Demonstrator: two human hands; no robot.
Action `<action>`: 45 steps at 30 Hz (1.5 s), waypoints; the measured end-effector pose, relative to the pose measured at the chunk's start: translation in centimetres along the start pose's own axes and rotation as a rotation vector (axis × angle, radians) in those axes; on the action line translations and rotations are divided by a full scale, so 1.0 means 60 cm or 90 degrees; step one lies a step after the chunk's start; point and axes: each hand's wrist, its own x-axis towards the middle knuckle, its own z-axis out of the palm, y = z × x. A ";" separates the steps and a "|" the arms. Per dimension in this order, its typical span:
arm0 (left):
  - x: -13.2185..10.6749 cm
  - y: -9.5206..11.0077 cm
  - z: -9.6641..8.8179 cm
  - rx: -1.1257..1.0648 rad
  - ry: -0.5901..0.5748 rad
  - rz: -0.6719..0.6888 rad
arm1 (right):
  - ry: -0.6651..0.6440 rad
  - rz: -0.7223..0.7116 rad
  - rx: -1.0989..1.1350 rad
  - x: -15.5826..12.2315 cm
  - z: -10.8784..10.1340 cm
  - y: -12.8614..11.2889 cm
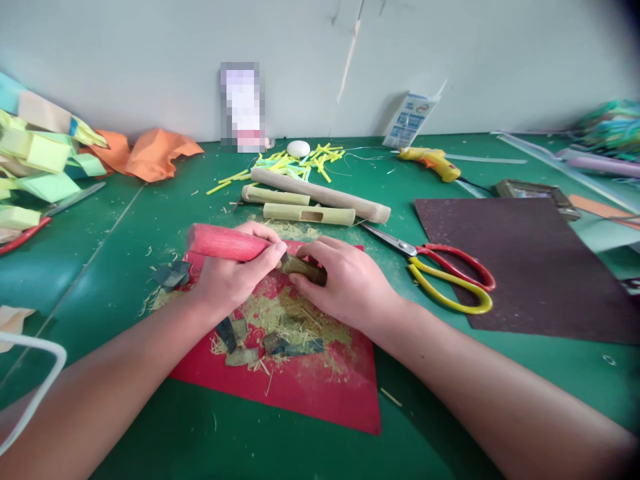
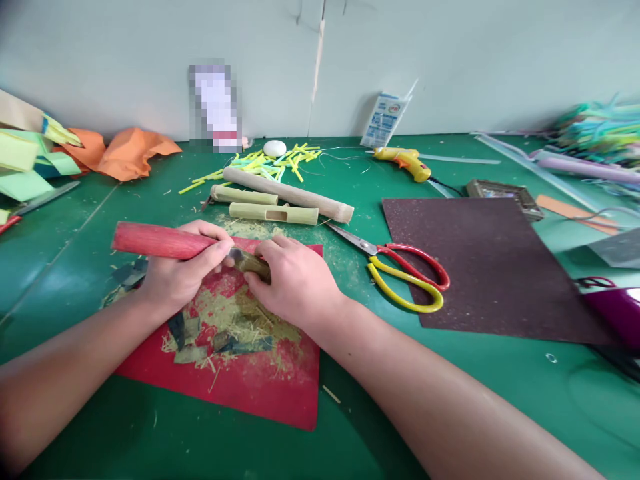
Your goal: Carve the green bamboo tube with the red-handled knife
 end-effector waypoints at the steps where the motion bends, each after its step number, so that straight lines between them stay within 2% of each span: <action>1: 0.000 0.000 0.000 0.008 -0.001 0.002 | -0.001 0.002 0.000 0.001 0.000 -0.001; 14: 0.003 -0.003 0.000 0.040 0.002 0.011 | -0.029 0.021 0.002 0.001 0.005 -0.002; 29: 0.006 -0.005 0.002 0.061 -0.003 0.016 | -0.025 0.010 0.004 0.002 0.006 0.001; 36: 0.014 0.002 0.006 0.069 -0.080 0.080 | -0.012 -0.006 0.007 0.005 0.014 0.003; 45: 0.027 0.010 0.011 0.068 -0.134 0.027 | -0.009 -0.021 0.013 0.008 0.012 0.002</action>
